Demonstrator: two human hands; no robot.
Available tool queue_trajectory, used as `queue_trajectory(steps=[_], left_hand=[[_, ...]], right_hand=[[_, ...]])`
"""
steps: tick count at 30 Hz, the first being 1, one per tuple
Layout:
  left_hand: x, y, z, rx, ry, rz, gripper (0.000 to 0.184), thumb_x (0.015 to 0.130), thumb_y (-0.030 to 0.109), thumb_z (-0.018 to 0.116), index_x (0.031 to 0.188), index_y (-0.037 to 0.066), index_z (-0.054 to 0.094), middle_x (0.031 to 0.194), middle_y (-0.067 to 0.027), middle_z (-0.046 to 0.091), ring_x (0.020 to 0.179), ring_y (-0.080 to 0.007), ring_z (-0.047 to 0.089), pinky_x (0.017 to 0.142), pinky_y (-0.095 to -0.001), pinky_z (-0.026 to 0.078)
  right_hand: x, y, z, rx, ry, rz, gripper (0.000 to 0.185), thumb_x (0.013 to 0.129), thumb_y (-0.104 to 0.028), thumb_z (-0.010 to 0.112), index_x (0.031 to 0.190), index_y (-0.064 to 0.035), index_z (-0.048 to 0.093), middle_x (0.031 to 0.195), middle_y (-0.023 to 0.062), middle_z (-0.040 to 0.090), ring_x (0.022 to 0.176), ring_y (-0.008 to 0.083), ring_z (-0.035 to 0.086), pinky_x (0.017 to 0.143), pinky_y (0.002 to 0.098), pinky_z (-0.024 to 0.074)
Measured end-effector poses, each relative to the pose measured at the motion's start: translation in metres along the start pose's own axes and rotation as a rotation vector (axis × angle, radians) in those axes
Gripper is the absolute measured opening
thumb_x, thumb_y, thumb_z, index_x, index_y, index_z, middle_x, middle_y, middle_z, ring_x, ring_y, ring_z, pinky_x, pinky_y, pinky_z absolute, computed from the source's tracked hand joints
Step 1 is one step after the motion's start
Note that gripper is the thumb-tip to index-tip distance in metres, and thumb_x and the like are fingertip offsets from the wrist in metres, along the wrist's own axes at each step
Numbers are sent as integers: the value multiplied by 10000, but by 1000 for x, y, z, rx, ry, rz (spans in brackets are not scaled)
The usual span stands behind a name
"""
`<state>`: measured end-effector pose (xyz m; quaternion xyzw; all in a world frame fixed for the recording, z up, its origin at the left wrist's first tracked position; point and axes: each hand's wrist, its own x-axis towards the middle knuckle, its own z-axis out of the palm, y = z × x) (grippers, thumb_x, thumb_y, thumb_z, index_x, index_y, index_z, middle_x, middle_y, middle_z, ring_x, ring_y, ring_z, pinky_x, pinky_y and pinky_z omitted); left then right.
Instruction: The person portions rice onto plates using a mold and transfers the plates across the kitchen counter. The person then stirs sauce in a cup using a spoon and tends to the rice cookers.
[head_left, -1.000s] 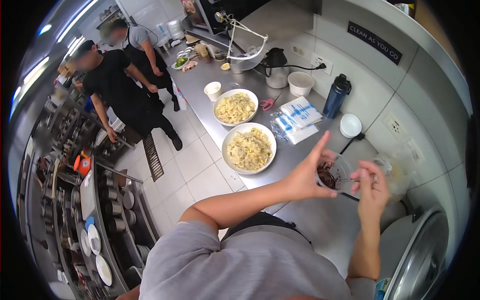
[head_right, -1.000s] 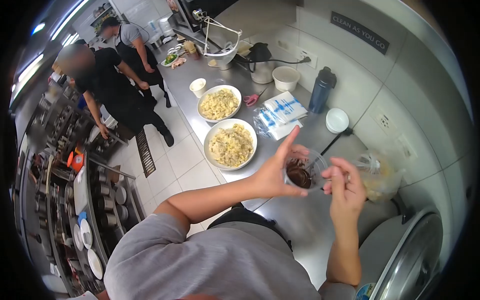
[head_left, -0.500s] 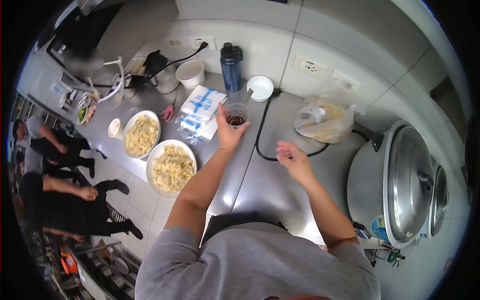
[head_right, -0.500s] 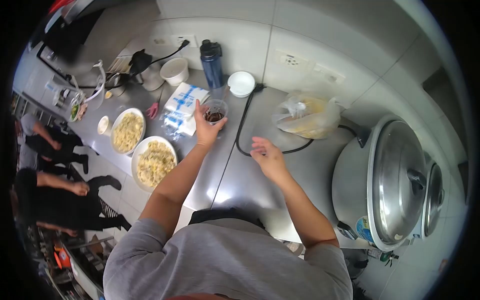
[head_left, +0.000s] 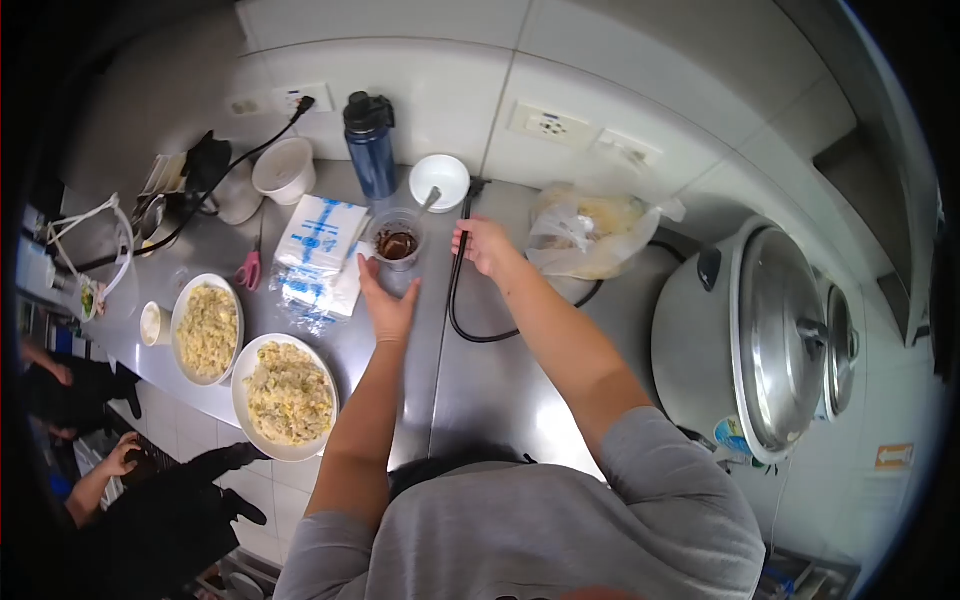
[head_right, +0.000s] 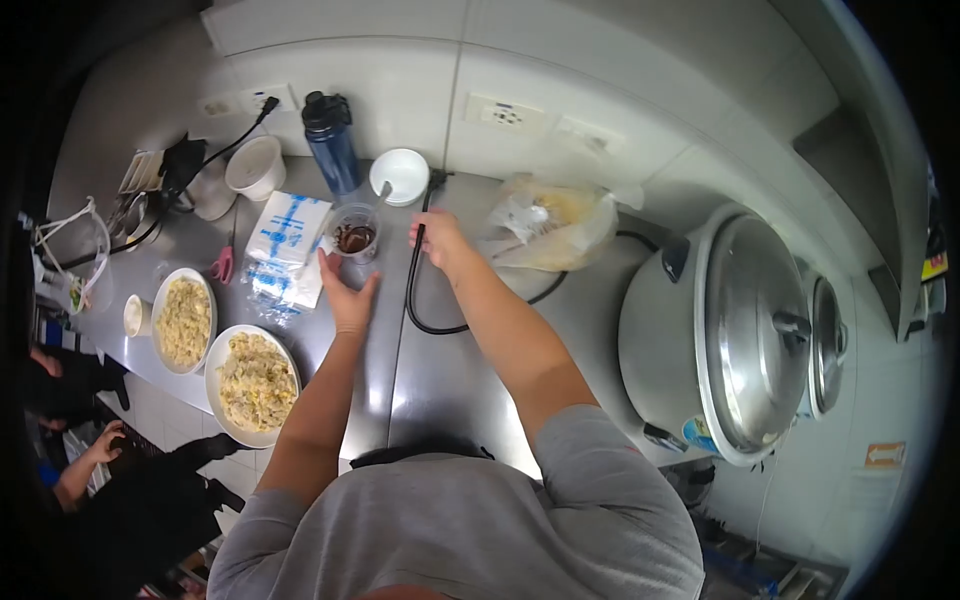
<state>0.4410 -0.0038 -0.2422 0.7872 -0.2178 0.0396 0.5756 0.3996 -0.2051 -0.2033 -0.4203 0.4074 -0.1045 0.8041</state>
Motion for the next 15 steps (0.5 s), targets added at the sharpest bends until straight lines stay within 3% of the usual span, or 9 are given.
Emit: queue_trajectory(steps=[2, 3, 6, 8, 13, 15], left_hand=[[0, 8, 0, -9, -13, -16, 1029, 631, 82, 784, 1421, 10, 128, 1298, -259, 388, 1211, -360, 402, 1030, -405, 308], [0, 11, -1, 2, -20, -24, 1026, 634, 82, 782, 1421, 11, 128, 1299, -258, 387, 1212, -360, 401, 1032, -405, 306], [-1, 9, 0, 19, -36, -37, 1015, 641, 82, 780, 1416, -5, 130, 1306, -260, 377, 1219, -362, 390, 1041, -402, 297], [0, 8, 1, 26, -34, -16, 1015, 639, 83, 781, 1412, -17, 130, 1306, -259, 376, 1219, -363, 388, 1043, -402, 295], [-3, 15, -10, -26, -152, -87, 1015, 651, 85, 767, 1414, -37, 110, 1396, -258, 295, 1316, -326, 299, 1088, -359, 244], [-23, 11, -8, -43, -104, -119, 983, 671, 93, 749, 1410, -46, 116, 1406, -244, 286, 1316, -326, 301, 1089, -359, 243]], right_hand=[[-27, -2, -7, 26, 8, -116, 505, 848, -78, 533, 1318, -26, 355, 694, 37, 500, 604, 141, 506, 548, 298, 435], [-48, 4, -8, 24, 100, -237, 374, 880, -66, 490, 1244, -18, 419, 652, 22, 464, 522, 112, 446, 439, 255, 367], [-130, 9, -33, -146, 51, -298, 227, 900, -105, 487, 1120, -50, 489, 665, 11, 478, 547, 108, 461, 499, 270, 401], [-173, 25, -53, -263, 25, -289, 288, 907, -107, 482, 1185, -32, 467, 658, 13, 486, 532, 110, 467, 496, 261, 406], [-178, 68, -90, -45, 181, -215, 353, 921, -108, 466, 1267, -47, 429, 681, 18, 501, 555, 103, 482, 504, 239, 423], [-160, 65, -97, -67, 101, -358, 422, 919, -100, 467, 1330, -61, 381, 744, 32, 536, 618, 111, 515, 563, 249, 453]])
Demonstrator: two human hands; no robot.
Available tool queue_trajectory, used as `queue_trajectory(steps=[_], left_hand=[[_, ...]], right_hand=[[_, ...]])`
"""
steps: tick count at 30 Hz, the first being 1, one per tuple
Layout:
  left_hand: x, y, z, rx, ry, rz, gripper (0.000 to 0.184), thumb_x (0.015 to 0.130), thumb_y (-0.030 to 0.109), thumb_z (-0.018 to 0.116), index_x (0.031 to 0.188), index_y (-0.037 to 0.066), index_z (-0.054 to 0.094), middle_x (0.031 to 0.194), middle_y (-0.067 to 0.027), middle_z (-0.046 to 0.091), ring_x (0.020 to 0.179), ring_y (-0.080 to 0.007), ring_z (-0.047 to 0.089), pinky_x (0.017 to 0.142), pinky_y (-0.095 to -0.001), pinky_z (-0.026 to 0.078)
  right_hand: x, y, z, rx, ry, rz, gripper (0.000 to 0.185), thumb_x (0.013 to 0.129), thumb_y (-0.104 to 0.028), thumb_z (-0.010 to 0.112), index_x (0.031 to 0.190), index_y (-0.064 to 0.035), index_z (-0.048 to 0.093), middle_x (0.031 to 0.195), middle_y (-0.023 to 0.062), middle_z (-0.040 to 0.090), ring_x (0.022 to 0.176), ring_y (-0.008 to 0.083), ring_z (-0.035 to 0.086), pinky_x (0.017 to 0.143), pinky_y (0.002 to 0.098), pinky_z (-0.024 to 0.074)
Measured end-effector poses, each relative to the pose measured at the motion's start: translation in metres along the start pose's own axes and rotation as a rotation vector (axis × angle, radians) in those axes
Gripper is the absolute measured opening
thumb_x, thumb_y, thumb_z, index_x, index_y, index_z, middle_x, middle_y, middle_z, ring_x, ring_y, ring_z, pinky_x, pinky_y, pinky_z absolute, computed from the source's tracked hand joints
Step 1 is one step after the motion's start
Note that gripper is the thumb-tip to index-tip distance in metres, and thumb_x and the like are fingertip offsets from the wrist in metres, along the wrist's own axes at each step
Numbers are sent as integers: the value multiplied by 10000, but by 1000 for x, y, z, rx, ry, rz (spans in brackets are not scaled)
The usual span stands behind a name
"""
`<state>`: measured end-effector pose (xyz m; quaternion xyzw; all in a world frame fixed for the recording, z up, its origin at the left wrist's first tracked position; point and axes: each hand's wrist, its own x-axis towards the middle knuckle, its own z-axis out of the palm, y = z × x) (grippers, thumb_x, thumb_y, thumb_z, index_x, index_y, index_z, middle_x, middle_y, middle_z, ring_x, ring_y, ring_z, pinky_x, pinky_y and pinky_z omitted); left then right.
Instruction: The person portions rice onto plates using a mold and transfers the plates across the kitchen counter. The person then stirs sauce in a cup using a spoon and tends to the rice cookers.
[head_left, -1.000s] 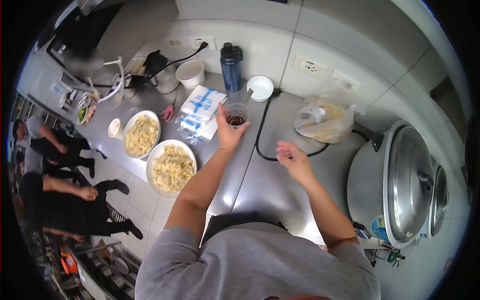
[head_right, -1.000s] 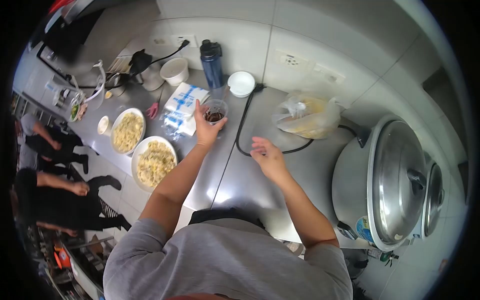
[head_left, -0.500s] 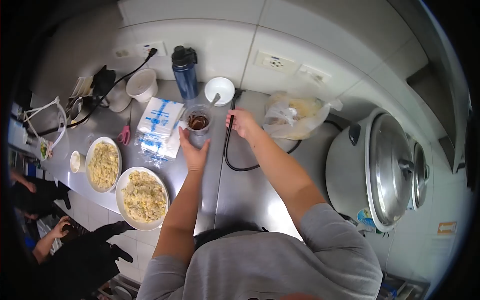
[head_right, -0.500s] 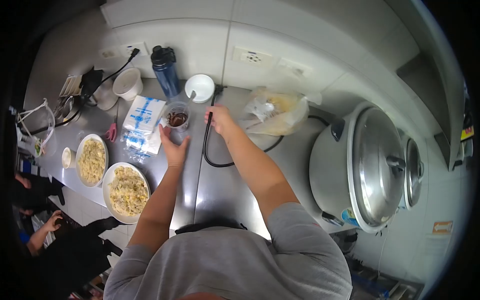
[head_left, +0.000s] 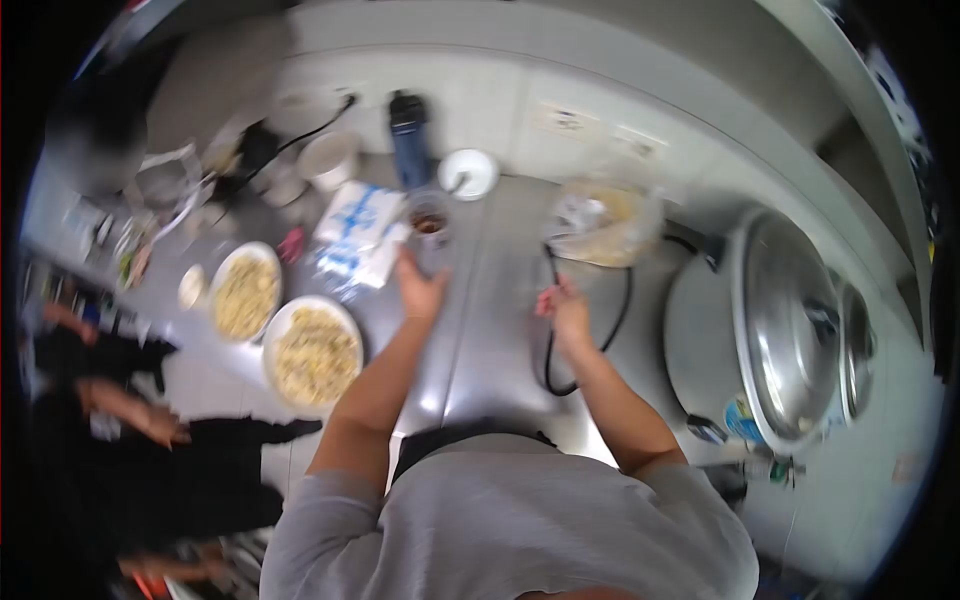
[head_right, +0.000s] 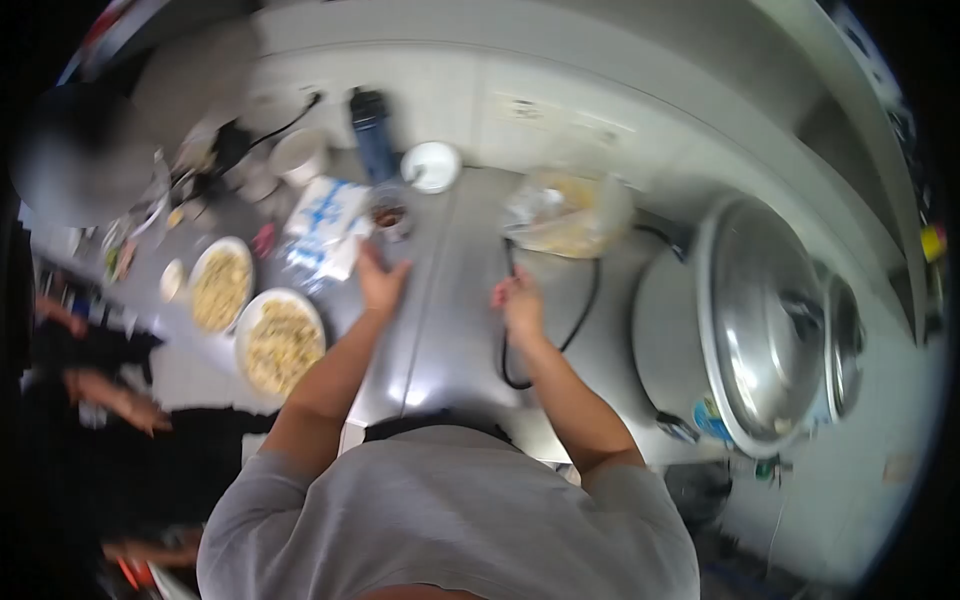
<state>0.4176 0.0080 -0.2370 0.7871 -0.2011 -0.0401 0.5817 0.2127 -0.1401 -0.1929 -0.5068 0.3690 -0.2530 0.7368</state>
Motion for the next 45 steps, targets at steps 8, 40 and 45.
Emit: queue_trajectory(steps=[8, 40, 45], left_hand=[[-186, 66, -121, 70, -566, -26, 475, 852, 199, 643, 1276, 69, 473, 1092, -126, 606, 999, -195, 595, 882, -326, 464], [-163, 282, -360, -611, -1578, 312, 412, 900, 385, 536, 1022, -7, 576, 784, -49, 606, 666, -179, 593, 638, -298, 476], [-105, 222, -288, 876, -1462, 500, 719, 786, 540, 604, 1324, 89, 445, 1342, -171, 433, 1222, -266, 439, 1016, -394, 354]], right_hand=[[-42, -28, 53, -408, -170, -256, 628, 816, 27, 529, 1395, -58, 303, 1331, 147, 422, 1204, 235, 408, 975, 353, 379], [-207, -132, 212, 336, -591, -382, 644, 837, -300, 607, 1386, -111, 327, 1351, 76, 407, 1176, 200, 438, 946, 384, 388], [-250, -285, 319, -461, -1518, -681, 684, 834, -331, 591, 1402, -105, 284, 1426, 131, 316, 1286, 259, 348, 1026, 443, 319]])
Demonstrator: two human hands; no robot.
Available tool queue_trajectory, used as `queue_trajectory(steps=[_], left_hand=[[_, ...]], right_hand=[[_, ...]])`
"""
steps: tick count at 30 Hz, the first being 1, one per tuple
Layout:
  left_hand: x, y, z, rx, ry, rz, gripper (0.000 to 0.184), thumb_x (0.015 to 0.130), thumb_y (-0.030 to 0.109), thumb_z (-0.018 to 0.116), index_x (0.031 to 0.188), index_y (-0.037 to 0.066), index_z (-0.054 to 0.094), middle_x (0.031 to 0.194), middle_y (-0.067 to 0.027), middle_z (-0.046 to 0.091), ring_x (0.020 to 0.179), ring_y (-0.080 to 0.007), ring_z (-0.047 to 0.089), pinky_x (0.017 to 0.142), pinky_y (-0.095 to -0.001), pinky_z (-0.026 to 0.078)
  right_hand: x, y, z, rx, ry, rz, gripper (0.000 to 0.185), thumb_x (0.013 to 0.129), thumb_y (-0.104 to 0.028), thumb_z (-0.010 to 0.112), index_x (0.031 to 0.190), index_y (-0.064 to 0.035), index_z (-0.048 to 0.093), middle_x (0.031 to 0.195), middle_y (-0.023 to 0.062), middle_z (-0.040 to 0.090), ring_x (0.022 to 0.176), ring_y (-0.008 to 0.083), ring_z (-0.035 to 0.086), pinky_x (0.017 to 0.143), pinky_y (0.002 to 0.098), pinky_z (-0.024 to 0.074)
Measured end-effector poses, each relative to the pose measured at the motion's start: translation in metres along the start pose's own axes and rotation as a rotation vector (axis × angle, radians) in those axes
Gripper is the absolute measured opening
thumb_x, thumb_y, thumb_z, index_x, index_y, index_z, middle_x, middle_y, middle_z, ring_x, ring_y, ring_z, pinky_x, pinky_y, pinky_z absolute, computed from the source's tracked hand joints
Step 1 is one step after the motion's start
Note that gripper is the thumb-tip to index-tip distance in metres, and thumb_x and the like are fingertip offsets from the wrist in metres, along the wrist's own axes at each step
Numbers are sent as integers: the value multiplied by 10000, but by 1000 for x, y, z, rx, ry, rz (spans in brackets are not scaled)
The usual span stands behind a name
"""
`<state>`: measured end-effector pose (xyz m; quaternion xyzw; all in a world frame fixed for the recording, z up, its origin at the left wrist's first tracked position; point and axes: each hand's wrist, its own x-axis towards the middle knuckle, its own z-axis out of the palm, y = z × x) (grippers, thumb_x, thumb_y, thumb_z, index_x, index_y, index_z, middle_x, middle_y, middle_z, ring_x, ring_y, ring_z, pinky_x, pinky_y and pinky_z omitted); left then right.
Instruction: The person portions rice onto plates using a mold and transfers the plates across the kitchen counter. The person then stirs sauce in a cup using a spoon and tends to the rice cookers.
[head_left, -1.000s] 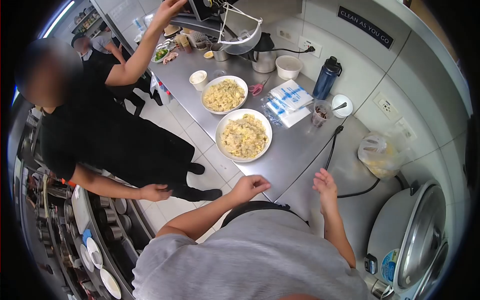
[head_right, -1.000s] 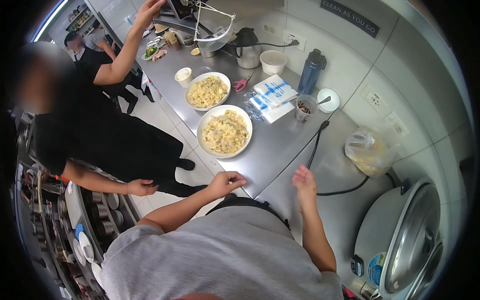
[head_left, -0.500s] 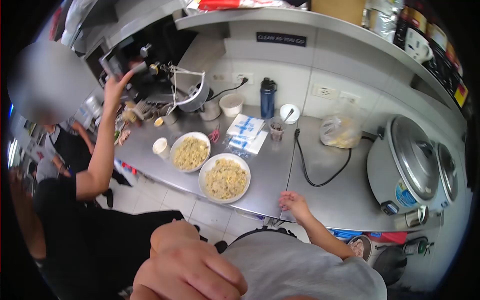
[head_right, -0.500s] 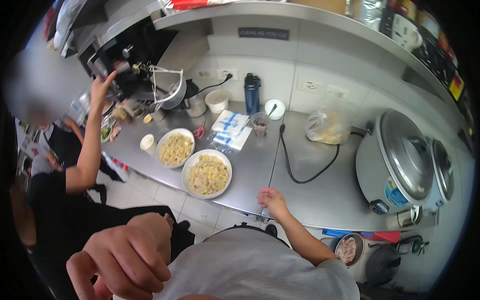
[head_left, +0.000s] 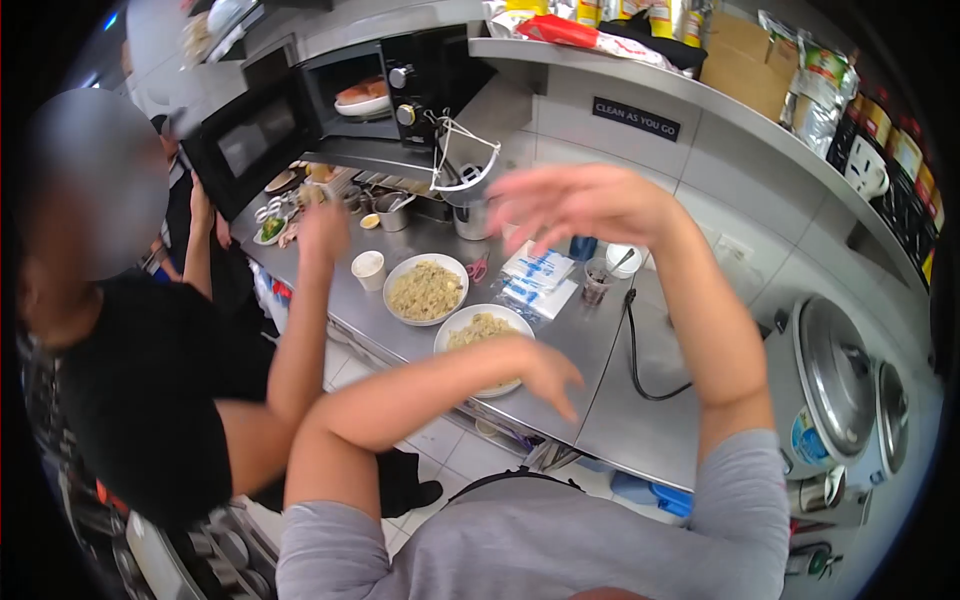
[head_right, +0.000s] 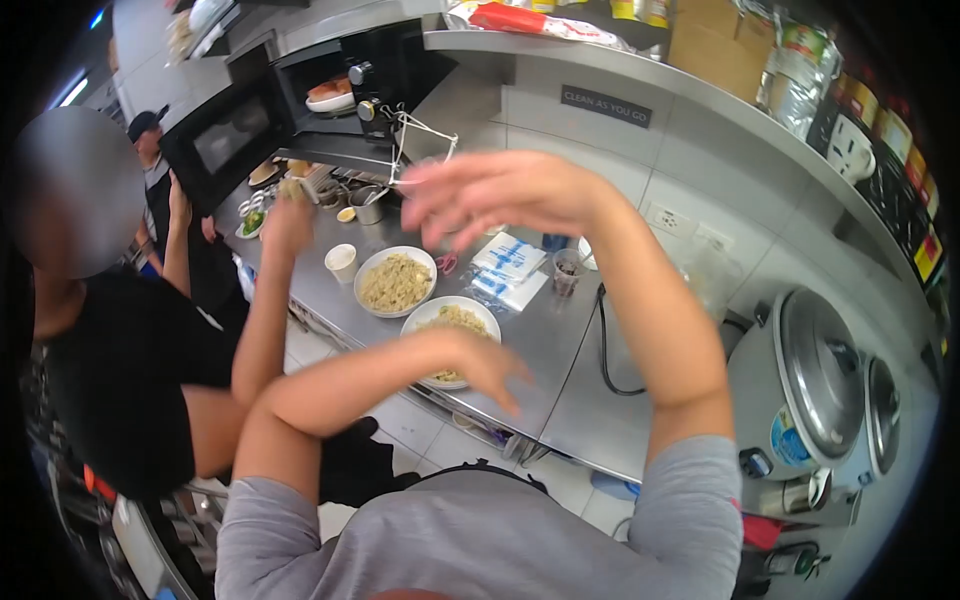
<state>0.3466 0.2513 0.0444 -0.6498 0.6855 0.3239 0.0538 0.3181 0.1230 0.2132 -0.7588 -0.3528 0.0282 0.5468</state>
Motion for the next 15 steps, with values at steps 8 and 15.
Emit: queue_trajectory(steps=[8, 15], left_hand=[[-161, -25, -108, 456, 1830, -1287, 747, 836, 314, 574, 1405, -1, 207, 1471, -241, 133, 1358, -408, 139, 1021, -654, 151], [-52, 74, -38, 1101, 1747, -214, 637, 743, 262, 669, 1311, 134, 411, 1404, -142, 354, 1342, -343, 265, 1092, -569, 89]], right_hand=[[60, 63, 12, -1376, 757, -664, 574, 770, -135, 622, 1304, -109, 413, 1389, 143, 366, 1280, 335, 337, 1022, 532, 277], [57, 148, 36, -1339, 435, -405, 722, 723, -183, 665, 1364, -109, 342, 1459, 147, 241, 1344, 342, 231, 1073, 525, 212]])
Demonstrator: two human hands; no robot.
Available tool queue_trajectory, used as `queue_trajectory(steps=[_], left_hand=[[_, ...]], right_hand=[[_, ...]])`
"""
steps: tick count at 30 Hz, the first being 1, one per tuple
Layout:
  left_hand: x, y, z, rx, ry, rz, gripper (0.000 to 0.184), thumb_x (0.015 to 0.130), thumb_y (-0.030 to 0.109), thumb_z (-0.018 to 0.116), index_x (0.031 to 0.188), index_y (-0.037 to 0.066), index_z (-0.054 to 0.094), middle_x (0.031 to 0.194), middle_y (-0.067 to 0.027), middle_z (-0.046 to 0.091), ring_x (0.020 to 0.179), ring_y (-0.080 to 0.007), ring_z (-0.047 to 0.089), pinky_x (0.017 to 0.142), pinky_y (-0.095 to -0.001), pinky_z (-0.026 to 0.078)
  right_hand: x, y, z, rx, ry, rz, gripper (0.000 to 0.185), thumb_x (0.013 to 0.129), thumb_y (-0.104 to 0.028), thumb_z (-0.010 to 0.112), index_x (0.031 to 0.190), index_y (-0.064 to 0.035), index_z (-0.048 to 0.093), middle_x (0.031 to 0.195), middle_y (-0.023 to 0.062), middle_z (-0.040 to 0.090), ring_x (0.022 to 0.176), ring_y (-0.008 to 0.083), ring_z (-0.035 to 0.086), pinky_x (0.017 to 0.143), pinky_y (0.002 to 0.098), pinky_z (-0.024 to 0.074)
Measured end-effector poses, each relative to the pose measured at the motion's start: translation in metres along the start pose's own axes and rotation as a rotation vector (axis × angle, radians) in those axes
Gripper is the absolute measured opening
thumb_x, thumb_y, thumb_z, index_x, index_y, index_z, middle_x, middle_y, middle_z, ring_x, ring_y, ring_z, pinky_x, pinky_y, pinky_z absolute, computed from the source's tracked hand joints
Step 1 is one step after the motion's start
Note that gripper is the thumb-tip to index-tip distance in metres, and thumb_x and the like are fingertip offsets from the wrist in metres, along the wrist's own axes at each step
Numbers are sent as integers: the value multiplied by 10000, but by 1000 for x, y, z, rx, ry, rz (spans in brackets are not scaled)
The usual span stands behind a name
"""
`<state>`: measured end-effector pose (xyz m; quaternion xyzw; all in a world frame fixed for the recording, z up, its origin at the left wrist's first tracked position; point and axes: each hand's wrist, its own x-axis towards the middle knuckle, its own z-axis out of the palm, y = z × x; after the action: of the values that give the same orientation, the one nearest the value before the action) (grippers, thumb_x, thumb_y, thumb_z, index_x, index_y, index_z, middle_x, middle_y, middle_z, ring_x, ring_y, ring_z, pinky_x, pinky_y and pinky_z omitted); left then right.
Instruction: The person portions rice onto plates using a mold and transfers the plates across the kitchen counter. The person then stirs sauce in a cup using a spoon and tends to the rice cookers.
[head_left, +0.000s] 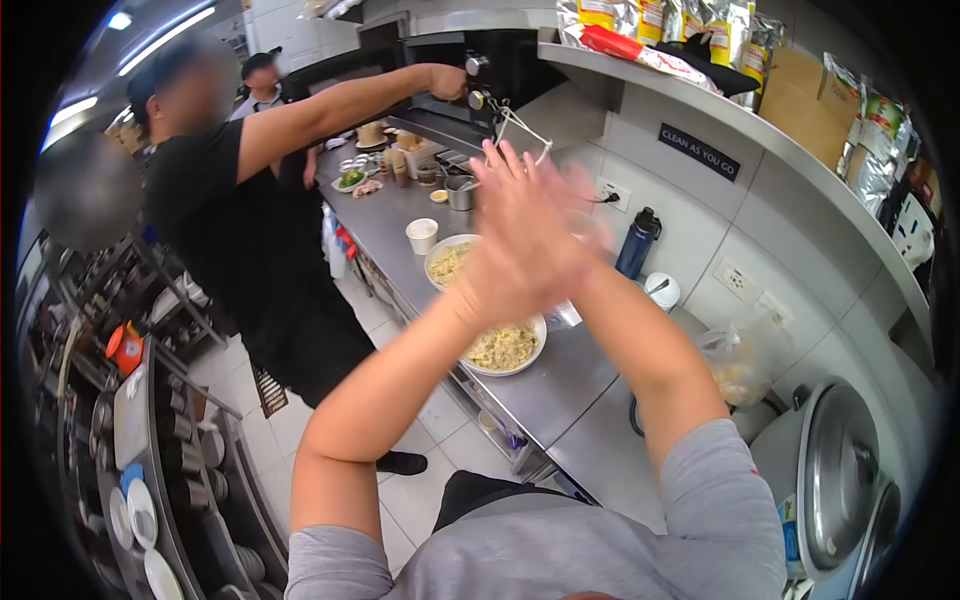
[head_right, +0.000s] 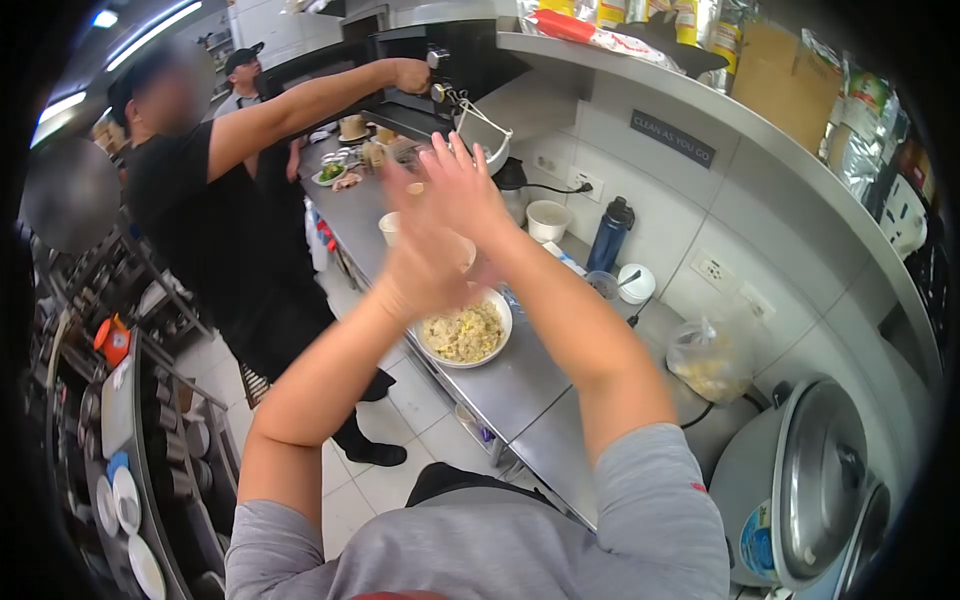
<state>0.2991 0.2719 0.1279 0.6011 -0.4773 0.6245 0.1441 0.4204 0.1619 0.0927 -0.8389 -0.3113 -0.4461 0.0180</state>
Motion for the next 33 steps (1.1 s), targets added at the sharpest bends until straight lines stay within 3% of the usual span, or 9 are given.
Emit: queue_trajectory(steps=[7, 13, 15, 17, 20, 22, 25, 29, 33], left_hand=[[-125, -32, 21, 483, -918, -132, 743, 712, 272, 646, 1386, 185, 347, 1487, -93, 231, 1399, -277, 132, 1075, -603, 95], [1, -121, 18, -498, 60, -1050, 727, 809, 283, 619, 1397, 66, 250, 1381, -208, 307, 1155, -325, 498, 871, -407, 488], [58, -101, -21, -1145, -138, -1024, 583, 872, 353, 534, 1312, 6, 371, 1220, -173, 523, 917, -270, 631, 618, -296, 547], [58, -87, -35, -1627, -1036, -968, 372, 879, 265, 525, 1110, -27, 540, 993, -176, 626, 870, -260, 647, 681, -335, 556], [-9, -102, -9, -734, -1555, -372, 516, 839, 228, 609, 1296, 51, 448, 1230, -165, 535, 1096, -273, 549, 903, -394, 455], [-41, -129, -1, -345, -1151, -393, 590, 827, 242, 634, 1350, 81, 413, 1335, -148, 461, 1208, -258, 470, 988, -398, 391], [16, -127, -82, -876, -409, -1113, 619, 821, 237, 639, 1353, 44, 388, 1394, -124, 398, 1260, -204, 403, 1016, -342, 357], [-12, -130, -114, -1370, -1485, -762, 675, 821, 228, 647, 1379, 35, 321, 1335, -164, 445, 1200, -228, 465, 1013, -320, 363], [-96, -107, -106, -373, -1096, -582, 748, 819, 315, 655, 1416, 98, 259, 1331, -174, 443, 1035, -231, 585, 827, -405, 512]], right_hand=[[30, -38, -78, 192, 358, -77, 704, 750, -282, 664, 1363, -142, 347, 1459, 134, 253, 1356, 332, 200, 1073, 541, 176], [-37, -58, -90, 236, -524, -206, 537, 781, -248, 635, 1277, -131, 466, 1324, 138, 438, 1227, 306, 411, 927, 454, 409], [-30, -36, -93, 195, -861, 298, 545, 816, -249, 613, 1310, -107, 432, 1280, 136, 481, 1139, 305, 498, 852, 417, 475], [-33, -1, -84, 717, -235, 412, 595, 856, -305, 576, 1369, -109, 346, 1240, 138, 524, 1071, 299, 546, 860, 411, 472], [1, -31, -157, 1577, -93, 637, 653, 879, -347, 556, 1417, -115, 269, 1229, 161, 536, 1090, 284, 536, 915, 417, 442], [11, -47, -170, 1911, -558, 401, 671, 860, -340, 592, 1415, -120, 286, 1260, 182, 509, 1163, 283, 487, 962, 419, 405], [18, -65, -144, 780, -942, 484, 689, 817, -315, 653, 1393, -106, 339, 1266, 188, 505, 1178, 298, 480, 999, 390, 366], [32, -96, -113, 268, 484, 398, 587, 777, -234, 672, 1302, -95, 448, 1327, 173, 441, 1223, 321, 421, 1018, 402, 332], [37, -136, -107, 331, 415, 91, 695, 755, -226, 689, 1362, -141, 361, 1305, 162, 456, 1121, 301, 496, 953, 407, 380]])
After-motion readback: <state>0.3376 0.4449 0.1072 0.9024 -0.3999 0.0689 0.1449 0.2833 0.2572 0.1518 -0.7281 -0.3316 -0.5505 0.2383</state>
